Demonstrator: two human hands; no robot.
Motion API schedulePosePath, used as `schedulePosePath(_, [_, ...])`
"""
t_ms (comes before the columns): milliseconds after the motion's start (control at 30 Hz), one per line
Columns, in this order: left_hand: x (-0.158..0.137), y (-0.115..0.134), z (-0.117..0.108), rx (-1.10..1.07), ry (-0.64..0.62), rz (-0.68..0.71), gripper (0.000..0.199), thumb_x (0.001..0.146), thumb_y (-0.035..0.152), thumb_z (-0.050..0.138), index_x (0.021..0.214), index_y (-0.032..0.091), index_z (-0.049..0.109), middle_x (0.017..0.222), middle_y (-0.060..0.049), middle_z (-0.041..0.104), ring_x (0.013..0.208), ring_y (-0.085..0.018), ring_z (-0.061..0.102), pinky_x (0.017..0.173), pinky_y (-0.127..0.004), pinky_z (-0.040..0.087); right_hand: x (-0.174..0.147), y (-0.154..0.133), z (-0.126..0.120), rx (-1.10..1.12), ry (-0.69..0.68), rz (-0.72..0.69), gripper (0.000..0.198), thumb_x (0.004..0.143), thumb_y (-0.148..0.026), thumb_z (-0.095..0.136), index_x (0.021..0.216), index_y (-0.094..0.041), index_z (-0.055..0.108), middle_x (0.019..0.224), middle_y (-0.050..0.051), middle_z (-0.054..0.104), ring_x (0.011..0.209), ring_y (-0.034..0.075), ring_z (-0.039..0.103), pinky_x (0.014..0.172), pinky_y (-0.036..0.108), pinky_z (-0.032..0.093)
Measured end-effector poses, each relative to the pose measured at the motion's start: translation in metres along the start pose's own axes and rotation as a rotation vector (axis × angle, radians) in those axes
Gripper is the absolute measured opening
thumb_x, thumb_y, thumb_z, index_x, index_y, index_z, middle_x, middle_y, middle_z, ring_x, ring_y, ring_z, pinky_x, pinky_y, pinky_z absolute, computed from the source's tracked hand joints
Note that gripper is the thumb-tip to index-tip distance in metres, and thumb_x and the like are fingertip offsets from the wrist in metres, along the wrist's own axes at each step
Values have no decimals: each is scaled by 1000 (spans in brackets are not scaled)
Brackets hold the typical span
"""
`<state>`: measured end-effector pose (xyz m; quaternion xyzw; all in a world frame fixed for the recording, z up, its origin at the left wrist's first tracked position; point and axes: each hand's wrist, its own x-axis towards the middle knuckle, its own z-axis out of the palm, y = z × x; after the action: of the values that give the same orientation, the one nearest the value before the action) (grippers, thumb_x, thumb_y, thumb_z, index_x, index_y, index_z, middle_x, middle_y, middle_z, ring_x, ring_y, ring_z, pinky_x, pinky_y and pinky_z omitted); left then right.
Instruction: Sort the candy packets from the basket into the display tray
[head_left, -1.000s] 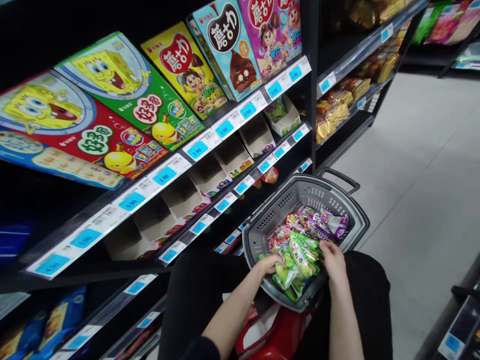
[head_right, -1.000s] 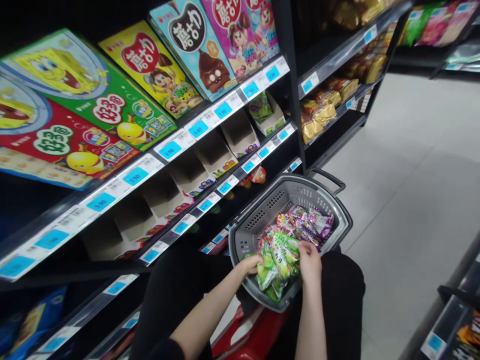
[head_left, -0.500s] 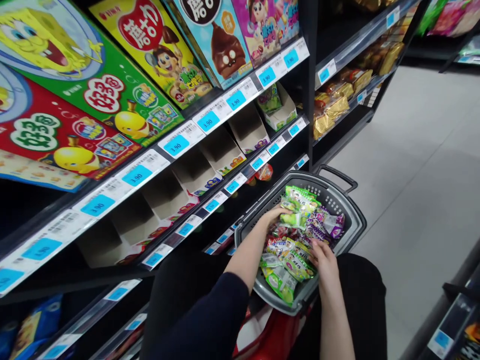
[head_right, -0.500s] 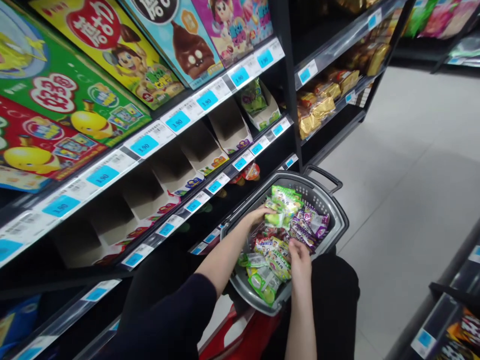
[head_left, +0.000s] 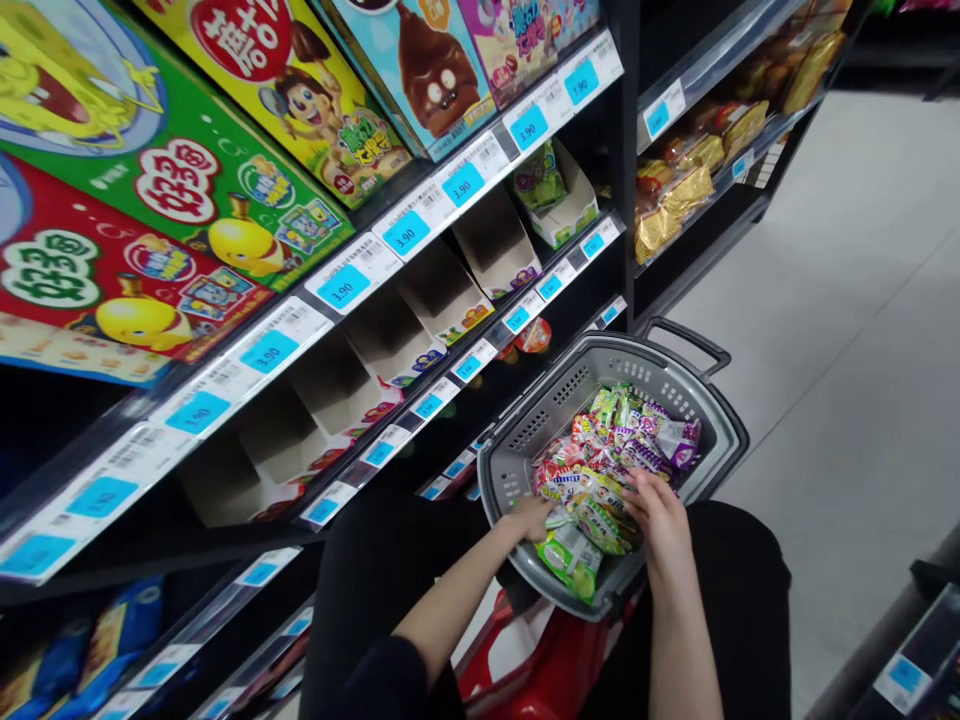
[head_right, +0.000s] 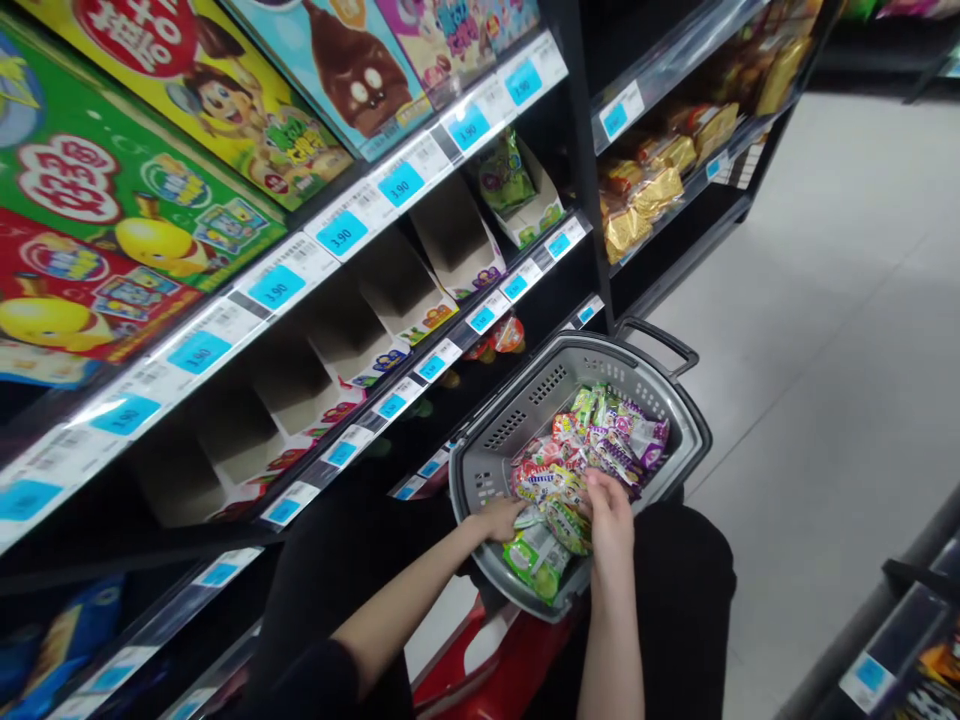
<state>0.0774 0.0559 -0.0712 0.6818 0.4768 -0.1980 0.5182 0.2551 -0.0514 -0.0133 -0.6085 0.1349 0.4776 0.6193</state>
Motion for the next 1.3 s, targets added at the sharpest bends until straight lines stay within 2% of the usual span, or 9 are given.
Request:
schedulePosePath(300, [41, 56, -59, 237, 160, -7, 29, 83, 26, 56, 111, 17, 56, 115, -12, 57, 108, -25, 53, 92, -40, 41, 0, -2, -1, -25, 36, 7, 36, 50, -43, 71, 76, -19, 66, 76, 1, 68, 64, 16, 62, 60, 26, 45])
schedulePosePath(400, [52, 81, -72, 261, 219, 73, 50, 76, 22, 61, 123, 14, 46, 122, -17, 54, 119, -30, 45, 99, -39, 32, 0, -2, -1, -65, 48, 4, 36, 49, -43, 70, 75, -19, 65, 76, 1, 68, 64, 17, 62, 59, 27, 45])
schedulePosePath(500, [44, 88, -52, 282, 112, 170, 59, 59, 21, 73, 115, 14, 55, 112, -13, 62, 106, -30, 55, 91, -35, 40, 2, -1, -3, -47, 48, -18, 35, 53, -44, 69, 78, -20, 65, 78, 1, 68, 66, 17, 63, 61, 27, 46])
schedulePosePath(600, [18, 77, -10, 310, -105, 265, 37, 44, 16, 78, 80, 22, 69, 78, 1, 70, 76, -23, 64, 74, -29, 48, 2, -2, -3, -21, 49, -39, 35, 55, -45, 68, 79, -21, 65, 79, 1, 69, 68, 17, 63, 63, 27, 47])
schedulePosePath(767, [-18, 59, 22, 353, -55, 326, 12, 61, 10, 64, 59, 22, 66, 64, -3, 67, 79, -26, 63, 80, -33, 45, -2, -5, -1, 0, 19, -3, 36, 52, -44, 69, 78, -19, 65, 77, 2, 70, 66, 17, 64, 61, 26, 47])
schedulePosePath(900, [-15, 70, -20, 323, 68, 365, 7, 70, 20, 61, 72, 21, 68, 75, -3, 69, 82, -23, 62, 81, -28, 43, -3, -6, 1, 28, 26, 4, 35, 50, -42, 71, 77, -19, 66, 74, 1, 70, 64, 15, 63, 60, 25, 48])
schedulePosePath(1033, [3, 101, -72, 299, 348, 362, 34, 75, 26, 59, 108, 19, 61, 102, -7, 66, 97, -24, 59, 89, -32, 40, -5, -6, 5, 53, 26, 26, 35, 45, -42, 72, 71, -19, 66, 71, 1, 70, 64, 18, 64, 60, 27, 49])
schedulePosePath(1133, [12, 138, -100, 306, 572, 384, 60, 71, 24, 64, 127, 14, 46, 120, -13, 58, 111, -28, 51, 96, -38, 37, -2, -1, 6, 83, 22, 70, 37, 39, -44, 75, 66, -20, 67, 68, 1, 70, 66, 21, 65, 61, 30, 51])
schedulePosePath(1300, [23, 225, -157, 363, 800, 532, 49, 77, 22, 58, 125, 17, 47, 123, -9, 56, 116, -23, 47, 101, -36, 35, 18, 17, 4, 127, -107, 95, 41, 37, -50, 77, 67, -22, 70, 75, 3, 73, 76, 27, 67, 65, 32, 53])
